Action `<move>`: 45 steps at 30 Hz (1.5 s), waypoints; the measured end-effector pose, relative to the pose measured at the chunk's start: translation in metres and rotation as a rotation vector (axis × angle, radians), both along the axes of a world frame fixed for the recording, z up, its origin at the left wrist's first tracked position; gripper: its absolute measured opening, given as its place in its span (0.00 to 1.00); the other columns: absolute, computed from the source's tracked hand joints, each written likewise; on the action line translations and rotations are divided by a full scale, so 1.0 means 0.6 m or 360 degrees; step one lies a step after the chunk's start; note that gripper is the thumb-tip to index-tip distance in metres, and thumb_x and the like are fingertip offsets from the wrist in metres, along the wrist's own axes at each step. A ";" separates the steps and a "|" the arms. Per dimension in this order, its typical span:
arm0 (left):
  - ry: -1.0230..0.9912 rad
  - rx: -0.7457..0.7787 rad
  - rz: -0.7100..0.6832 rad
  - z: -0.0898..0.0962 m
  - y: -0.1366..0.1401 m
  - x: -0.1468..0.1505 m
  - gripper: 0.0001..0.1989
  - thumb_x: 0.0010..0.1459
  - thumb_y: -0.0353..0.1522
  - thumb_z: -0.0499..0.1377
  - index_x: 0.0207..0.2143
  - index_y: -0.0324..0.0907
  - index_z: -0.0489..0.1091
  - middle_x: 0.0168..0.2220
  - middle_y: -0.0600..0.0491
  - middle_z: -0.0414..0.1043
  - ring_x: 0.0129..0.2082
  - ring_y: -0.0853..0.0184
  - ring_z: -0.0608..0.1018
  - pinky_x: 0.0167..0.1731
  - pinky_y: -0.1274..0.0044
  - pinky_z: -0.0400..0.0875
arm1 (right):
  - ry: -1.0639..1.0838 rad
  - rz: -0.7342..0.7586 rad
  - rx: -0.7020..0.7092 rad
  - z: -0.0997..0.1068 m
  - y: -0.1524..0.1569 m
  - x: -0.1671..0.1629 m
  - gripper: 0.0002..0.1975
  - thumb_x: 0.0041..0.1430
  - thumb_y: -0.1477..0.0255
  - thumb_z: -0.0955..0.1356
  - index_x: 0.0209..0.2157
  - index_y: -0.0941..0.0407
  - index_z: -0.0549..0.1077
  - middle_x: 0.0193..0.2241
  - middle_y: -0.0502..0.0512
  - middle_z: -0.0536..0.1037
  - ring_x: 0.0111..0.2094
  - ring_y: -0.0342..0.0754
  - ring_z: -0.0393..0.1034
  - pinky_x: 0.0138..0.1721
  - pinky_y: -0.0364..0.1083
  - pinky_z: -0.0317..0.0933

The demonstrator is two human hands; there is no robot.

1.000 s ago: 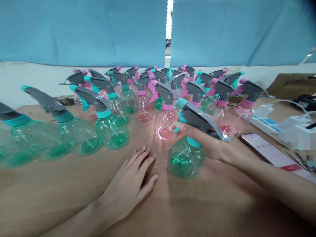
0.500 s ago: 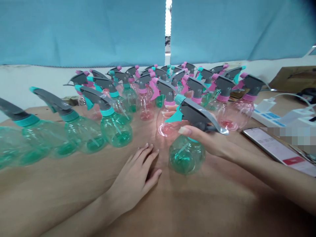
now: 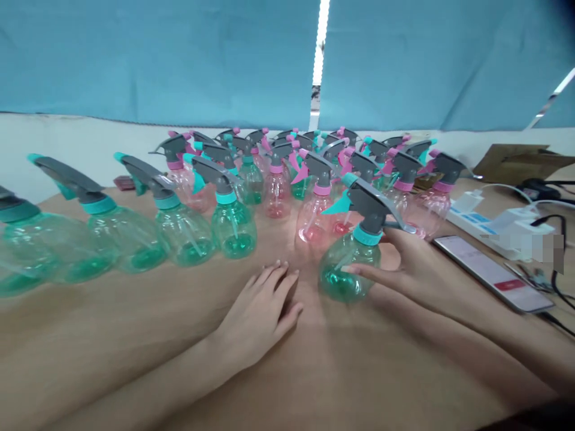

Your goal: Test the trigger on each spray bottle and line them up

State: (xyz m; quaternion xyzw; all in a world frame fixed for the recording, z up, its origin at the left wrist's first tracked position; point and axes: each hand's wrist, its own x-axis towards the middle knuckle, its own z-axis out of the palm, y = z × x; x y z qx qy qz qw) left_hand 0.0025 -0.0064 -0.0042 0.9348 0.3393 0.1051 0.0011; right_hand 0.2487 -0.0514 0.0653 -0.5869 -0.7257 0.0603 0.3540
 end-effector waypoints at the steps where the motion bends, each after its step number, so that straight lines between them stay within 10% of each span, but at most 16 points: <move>1: -0.0016 0.0011 -0.0009 0.000 -0.002 -0.006 0.21 0.66 0.38 0.51 0.57 0.38 0.62 0.59 0.42 0.63 0.60 0.54 0.63 0.55 0.62 0.60 | -0.0012 -0.0026 -0.0028 0.002 -0.001 -0.005 0.19 0.49 0.57 0.72 0.39 0.54 0.70 0.37 0.55 0.76 0.38 0.54 0.71 0.38 0.52 0.65; 22: -0.0277 0.0098 -0.0075 0.006 -0.028 -0.071 0.15 0.61 0.28 0.52 0.51 0.37 0.65 0.48 0.45 0.72 0.48 0.55 0.73 0.48 0.64 0.67 | 0.0110 0.0100 0.0104 -0.032 0.178 -0.126 0.31 0.49 0.57 0.72 0.49 0.61 0.64 0.41 0.63 0.76 0.40 0.57 0.73 0.39 0.55 0.67; 45: -0.0346 0.0149 -0.0003 -0.006 -0.017 -0.077 0.16 0.63 0.31 0.50 0.54 0.43 0.62 0.51 0.46 0.68 0.49 0.55 0.73 0.45 0.65 0.68 | 0.0150 0.0253 0.0056 -0.019 0.155 -0.114 0.35 0.54 0.67 0.70 0.58 0.66 0.55 0.60 0.70 0.63 0.60 0.55 0.59 0.59 0.54 0.57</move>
